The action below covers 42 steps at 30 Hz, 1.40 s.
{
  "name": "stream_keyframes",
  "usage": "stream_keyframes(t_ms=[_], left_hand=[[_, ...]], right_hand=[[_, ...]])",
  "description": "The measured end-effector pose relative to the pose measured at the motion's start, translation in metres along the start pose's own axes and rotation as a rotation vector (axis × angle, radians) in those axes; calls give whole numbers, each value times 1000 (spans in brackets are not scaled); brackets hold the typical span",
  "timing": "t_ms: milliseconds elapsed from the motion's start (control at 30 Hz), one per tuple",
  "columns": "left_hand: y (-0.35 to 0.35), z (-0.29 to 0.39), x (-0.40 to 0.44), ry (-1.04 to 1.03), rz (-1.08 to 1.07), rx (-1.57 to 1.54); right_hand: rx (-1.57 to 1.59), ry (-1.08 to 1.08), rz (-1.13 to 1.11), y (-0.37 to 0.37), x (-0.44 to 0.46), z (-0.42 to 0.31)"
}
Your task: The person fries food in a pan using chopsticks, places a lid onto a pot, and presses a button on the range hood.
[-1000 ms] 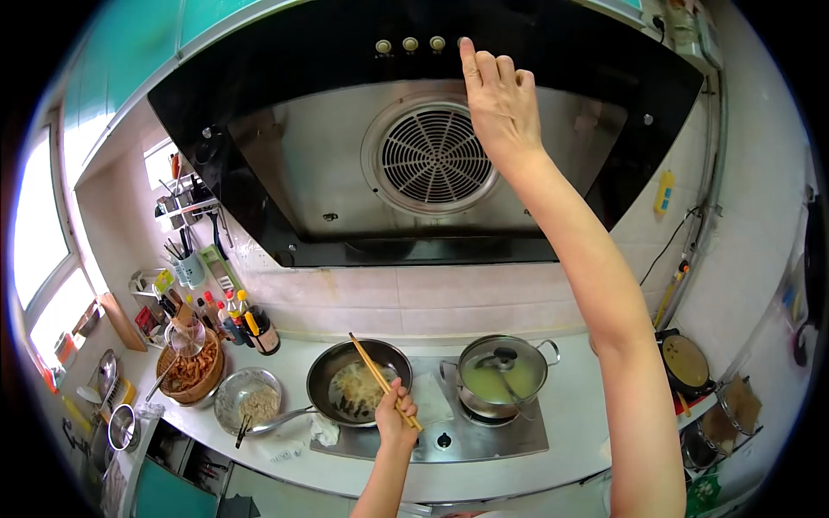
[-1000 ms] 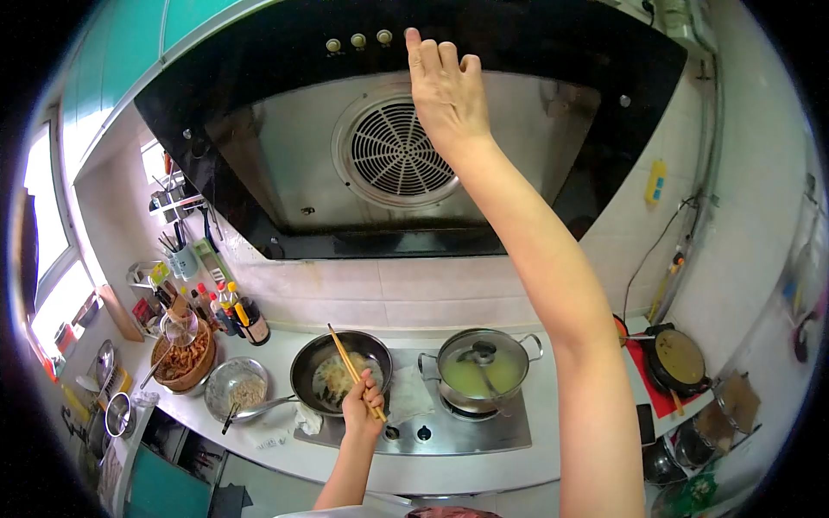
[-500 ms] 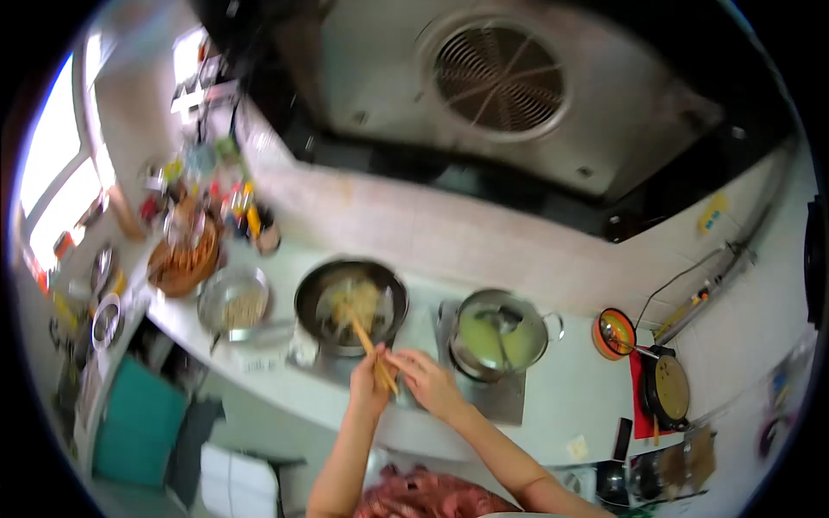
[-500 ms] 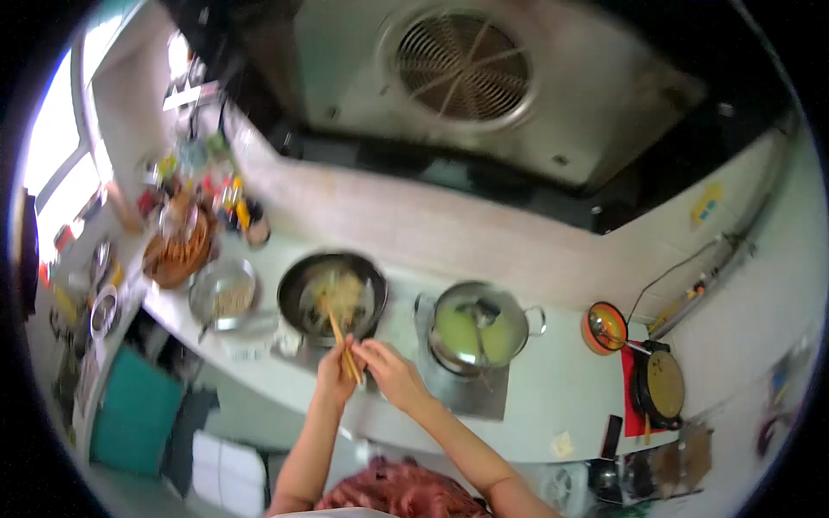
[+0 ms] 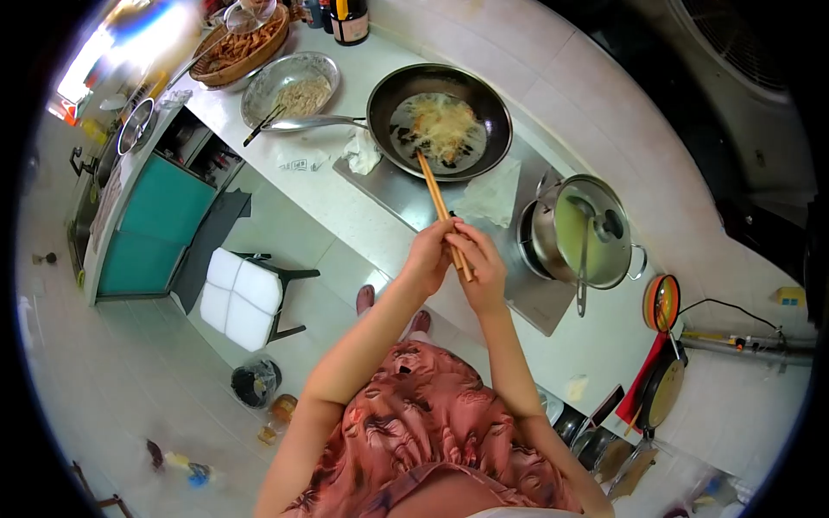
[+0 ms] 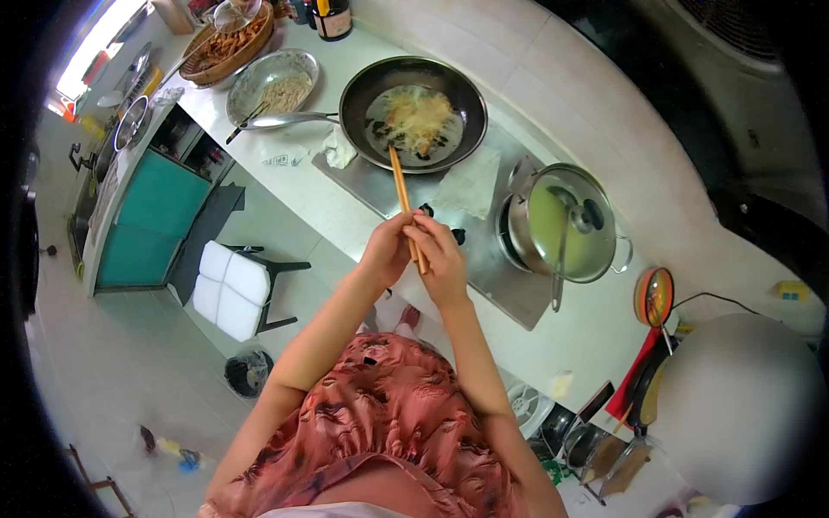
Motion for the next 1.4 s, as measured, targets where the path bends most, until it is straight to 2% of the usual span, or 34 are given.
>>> stream_keyframes(t_ms=[167, 267, 400, 467, 533, 633, 733, 767, 1033, 1133, 1167, 1400], left_hand=[[-8, 25, 7, 78, -108, 70], [-6, 52, 10, 116, -198, 135], [22, 114, 12, 32, -266, 532], [36, 142, 12, -22, -271, 621], [47, 166, 11, -39, -292, 741], [66, 186, 10, -61, -288, 753], [81, 199, 5, 0, -240, 771], [84, 198, 3, 20, -231, 770], [96, 199, -9, 47, -195, 835], [100, 196, -11, 79, -192, 833], [98, 198, -10, 87, -192, 837], [66, 207, -1, 56, -400, 990]], right_hand=[[-6, -76, 190, -13, 21, 0], [-39, -265, 204, -29, 39, -2], [-45, -413, 289, -55, 66, -10], [-29, -476, 317, -68, 79, -13], [-52, -482, 327, -80, 84, -11], [-186, -403, 317, -87, 100, -36], [-225, -468, 279, -92, 97, -43], [-218, -495, 273, -92, 92, -43], [-383, -283, 381, -58, 71, -96], [-325, -349, 248, -72, 55, -92], [-375, -305, 275, -70, 54, -98], [-398, -361, 280, -81, 54, -112]])
Point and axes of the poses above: each hand's wrist, its own x-axis towards the middle knuckle, its own y-axis out of the back of the hand, z = x × y, the point moved 7 cm from there along x, towards the middle knuckle, and after that the axes turned 9 degrees about -x, right-handed, at the moved point
